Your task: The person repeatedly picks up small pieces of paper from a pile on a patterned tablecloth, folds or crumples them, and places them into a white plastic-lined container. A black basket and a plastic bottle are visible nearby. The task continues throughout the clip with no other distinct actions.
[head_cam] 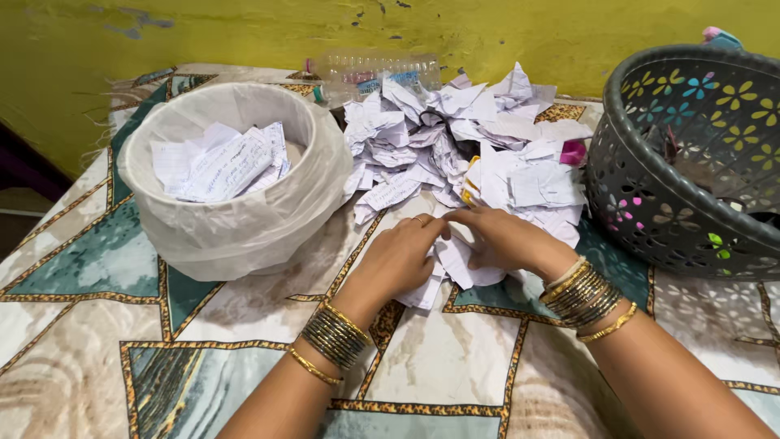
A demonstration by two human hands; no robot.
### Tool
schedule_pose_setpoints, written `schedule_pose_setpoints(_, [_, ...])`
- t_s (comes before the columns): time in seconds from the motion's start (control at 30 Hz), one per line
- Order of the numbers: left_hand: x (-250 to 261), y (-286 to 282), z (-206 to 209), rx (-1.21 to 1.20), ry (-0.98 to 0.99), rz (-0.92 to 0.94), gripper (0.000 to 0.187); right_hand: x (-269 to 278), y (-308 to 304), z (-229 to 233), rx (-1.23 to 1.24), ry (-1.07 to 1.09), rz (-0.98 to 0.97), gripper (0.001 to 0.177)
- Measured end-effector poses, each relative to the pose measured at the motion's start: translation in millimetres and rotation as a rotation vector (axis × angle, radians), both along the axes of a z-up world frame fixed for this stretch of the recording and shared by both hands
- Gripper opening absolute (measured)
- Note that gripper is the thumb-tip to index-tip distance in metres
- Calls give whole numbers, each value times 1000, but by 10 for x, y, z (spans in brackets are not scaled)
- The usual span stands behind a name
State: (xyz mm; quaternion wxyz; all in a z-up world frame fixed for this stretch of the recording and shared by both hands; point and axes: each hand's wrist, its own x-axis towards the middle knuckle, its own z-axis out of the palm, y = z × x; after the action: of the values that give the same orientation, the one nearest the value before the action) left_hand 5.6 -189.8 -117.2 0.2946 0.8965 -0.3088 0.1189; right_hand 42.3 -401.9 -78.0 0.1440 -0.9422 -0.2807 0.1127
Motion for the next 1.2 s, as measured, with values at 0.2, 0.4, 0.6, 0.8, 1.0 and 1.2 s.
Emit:
schedule_pose_setpoints(0.2, [66, -21, 39, -49, 91, 137, 45, 90, -2, 132, 213, -314, -133, 55])
schedule_pose_setpoints(0.4, [-23, 84, 519, -390, -285, 154, 83, -103, 374, 652, 555, -574, -66, 43])
schedule_pose_setpoints(0.6, [-149, 396, 1089, -348, -590, 334, 59, -164, 808, 1033, 819, -708, 152, 23])
schedule_pose_setpoints(0.8, [-239, 1076, 1474, -220, -814, 537, 23, -93, 1293, 1249, 811, -1040, 233, 20])
schedule_pose_setpoints(1.0, [-194, 1639, 1527, -203, -641, 778, 24, 14, 1636, 1180, 953, -699, 282, 38])
schedule_pose_setpoints(1.2, [-11, 1757, 1264, 63, -144, 728, 32, 273, 1973, 959, 697, -603, 332, 25])
